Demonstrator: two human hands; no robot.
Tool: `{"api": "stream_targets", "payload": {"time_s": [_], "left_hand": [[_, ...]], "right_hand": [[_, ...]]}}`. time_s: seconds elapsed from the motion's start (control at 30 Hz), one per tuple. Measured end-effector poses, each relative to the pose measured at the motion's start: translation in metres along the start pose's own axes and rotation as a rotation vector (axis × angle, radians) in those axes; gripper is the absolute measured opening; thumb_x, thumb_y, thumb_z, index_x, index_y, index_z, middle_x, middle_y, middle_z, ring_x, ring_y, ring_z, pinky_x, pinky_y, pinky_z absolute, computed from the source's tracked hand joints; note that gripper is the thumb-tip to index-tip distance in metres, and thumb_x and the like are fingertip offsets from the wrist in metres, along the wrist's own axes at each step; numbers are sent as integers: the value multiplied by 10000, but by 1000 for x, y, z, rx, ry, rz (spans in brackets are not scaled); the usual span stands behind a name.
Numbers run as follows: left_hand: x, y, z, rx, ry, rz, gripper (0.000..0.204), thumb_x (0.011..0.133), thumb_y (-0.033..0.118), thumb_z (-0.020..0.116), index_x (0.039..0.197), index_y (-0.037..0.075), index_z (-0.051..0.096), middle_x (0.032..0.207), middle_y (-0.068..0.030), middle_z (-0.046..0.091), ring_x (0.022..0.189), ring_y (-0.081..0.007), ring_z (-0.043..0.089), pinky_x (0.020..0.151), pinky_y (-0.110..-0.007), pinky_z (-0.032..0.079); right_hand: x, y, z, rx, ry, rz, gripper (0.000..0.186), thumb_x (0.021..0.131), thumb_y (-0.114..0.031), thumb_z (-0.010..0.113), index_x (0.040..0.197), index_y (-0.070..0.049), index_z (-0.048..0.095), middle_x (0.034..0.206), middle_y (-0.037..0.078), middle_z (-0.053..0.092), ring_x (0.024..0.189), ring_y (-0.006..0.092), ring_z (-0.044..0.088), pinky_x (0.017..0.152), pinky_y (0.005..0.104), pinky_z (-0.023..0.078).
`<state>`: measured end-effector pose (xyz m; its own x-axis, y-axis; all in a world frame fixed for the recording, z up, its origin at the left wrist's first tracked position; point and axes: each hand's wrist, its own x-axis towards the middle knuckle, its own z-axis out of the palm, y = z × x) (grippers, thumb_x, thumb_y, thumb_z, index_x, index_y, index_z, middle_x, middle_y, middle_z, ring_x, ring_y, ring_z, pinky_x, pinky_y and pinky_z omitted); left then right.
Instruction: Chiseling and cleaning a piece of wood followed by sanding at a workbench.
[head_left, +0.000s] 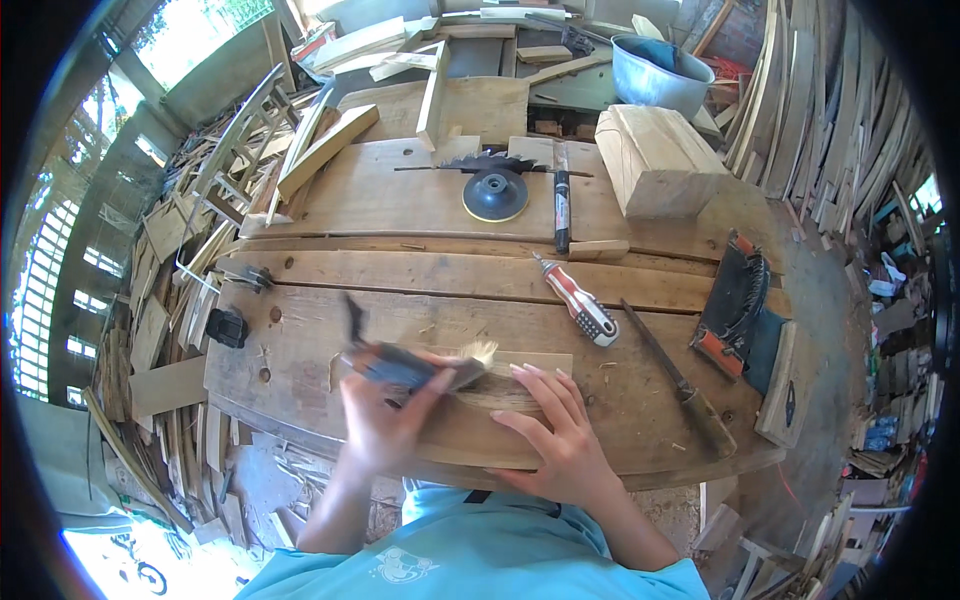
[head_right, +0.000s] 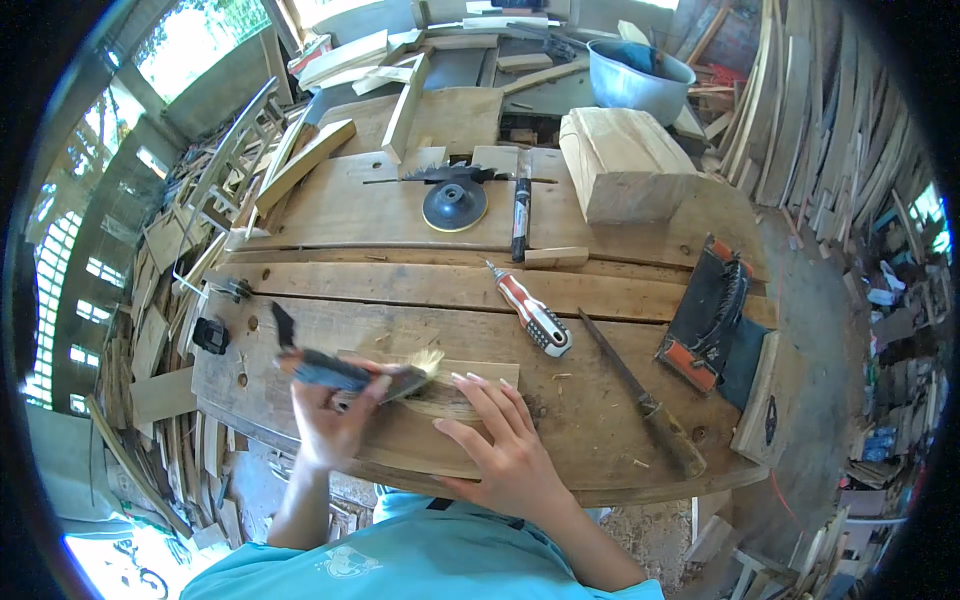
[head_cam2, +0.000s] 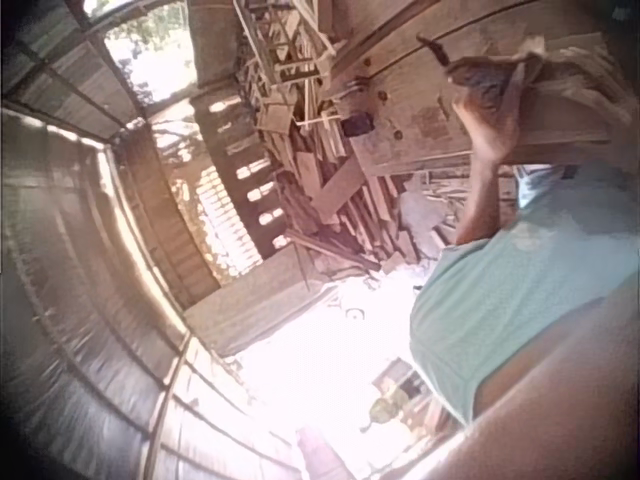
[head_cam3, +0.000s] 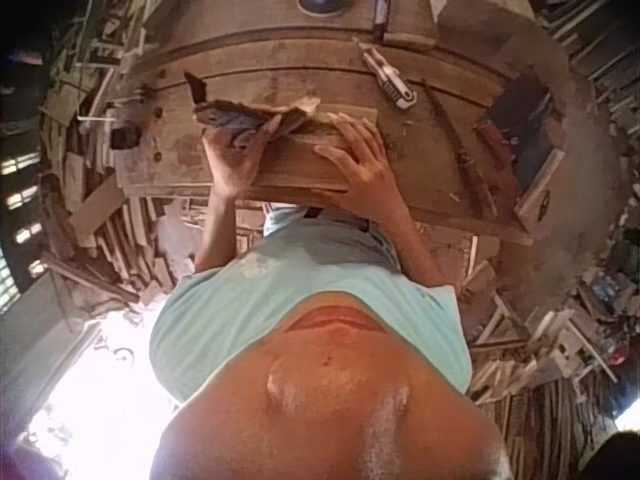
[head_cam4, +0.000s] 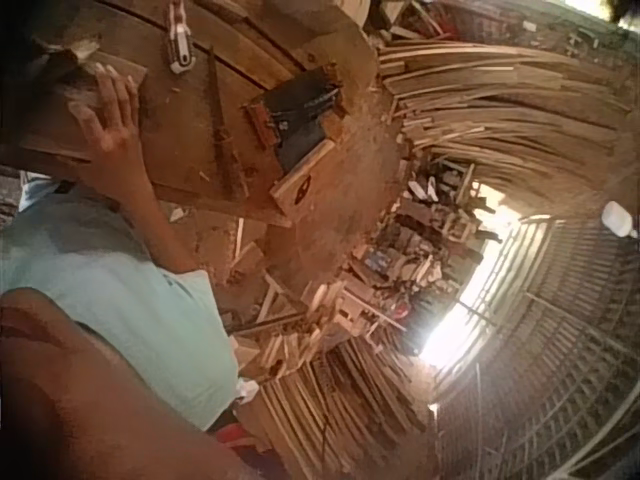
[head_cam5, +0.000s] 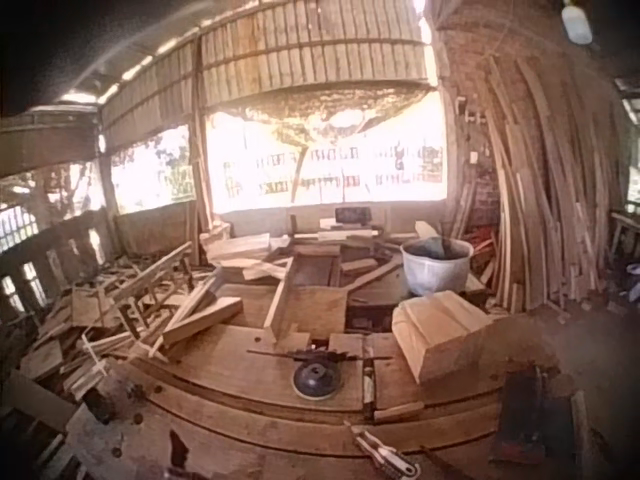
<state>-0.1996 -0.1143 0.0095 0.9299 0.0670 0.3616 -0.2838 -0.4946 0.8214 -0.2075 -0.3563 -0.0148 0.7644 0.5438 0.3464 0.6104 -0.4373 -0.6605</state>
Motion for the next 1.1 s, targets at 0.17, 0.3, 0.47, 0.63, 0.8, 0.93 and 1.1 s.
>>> {"api": "stream_targets", "payload": {"time_s": [0.17, 0.3, 0.47, 0.63, 0.8, 0.93, 1.1], "left_hand": [[9, -24, -35, 249, 184, -33, 142, 845, 1, 778, 986, 7, 763, 887, -108, 783, 804, -183, 765, 736, -302, 578], [5, -23, -34, 440, 122, 29, 225, 855, 37, 797, 1062, -10, 723, 902, -111, 776, 829, -181, 762, 722, -297, 587], [-18, 1, -2, -141, 71, -44, 195, 845, -36, 785, 1016, -16, 693, 999, -123, 754, 948, -159, 713, 831, -316, 562], [-12, -15, -17, -34, 90, -58, 175, 844, 35, 819, 985, 9, 718, 920, -91, 741, 842, -141, 686, 741, -286, 537], [9, -35, -66, 353, 232, 88, 143, 880, 36, 781, 1014, 40, 731, 867, -85, 761, 770, -141, 731, 690, -275, 560], [-7, -22, -53, 46, 282, -48, 197, 891, 65, 787, 1069, 29, 708, 868, -78, 737, 790, -145, 718, 714, -265, 564], [7, -24, -29, 75, -2, 103, 200, 866, 59, 798, 1033, -15, 717, 909, -108, 767, 844, -185, 751, 782, -311, 606]], "right_hand": [[-1, 0, 2, 15, 31, -9, 657, 592, -263, 934, 1182, -129, 677, 1476, 171, 507, 1395, 383, 458, 1174, 572, 321], [-3, 1, 3, 9, 31, -6, 636, 606, -276, 929, 1172, -128, 681, 1471, 164, 515, 1396, 379, 459, 1170, 574, 326], [-2, 1, 2, -6, 33, -12, 615, 616, -288, 923, 1159, -126, 685, 1468, 165, 516, 1394, 380, 459, 1171, 571, 328], [-2, 0, 3, -24, 25, -18, 609, 650, -285, 908, 1187, -125, 670, 1480, 161, 497, 1414, 364, 432, 1198, 540, 312], [-2, 1, 5, -9, 62, -16, 611, 604, -265, 925, 1150, -124, 688, 1468, 153, 519, 1396, 371, 460, 1179, 561, 328], [-2, 1, 6, -22, 68, -26, 613, 607, -272, 926, 1150, -120, 685, 1463, 152, 526, 1394, 372, 462, 1178, 562, 332], [-1, 0, 5, -31, 75, -34, 596, 618, -281, 927, 1138, -116, 686, 1455, 150, 535, 1387, 376, 469, 1175, 563, 337]]}}
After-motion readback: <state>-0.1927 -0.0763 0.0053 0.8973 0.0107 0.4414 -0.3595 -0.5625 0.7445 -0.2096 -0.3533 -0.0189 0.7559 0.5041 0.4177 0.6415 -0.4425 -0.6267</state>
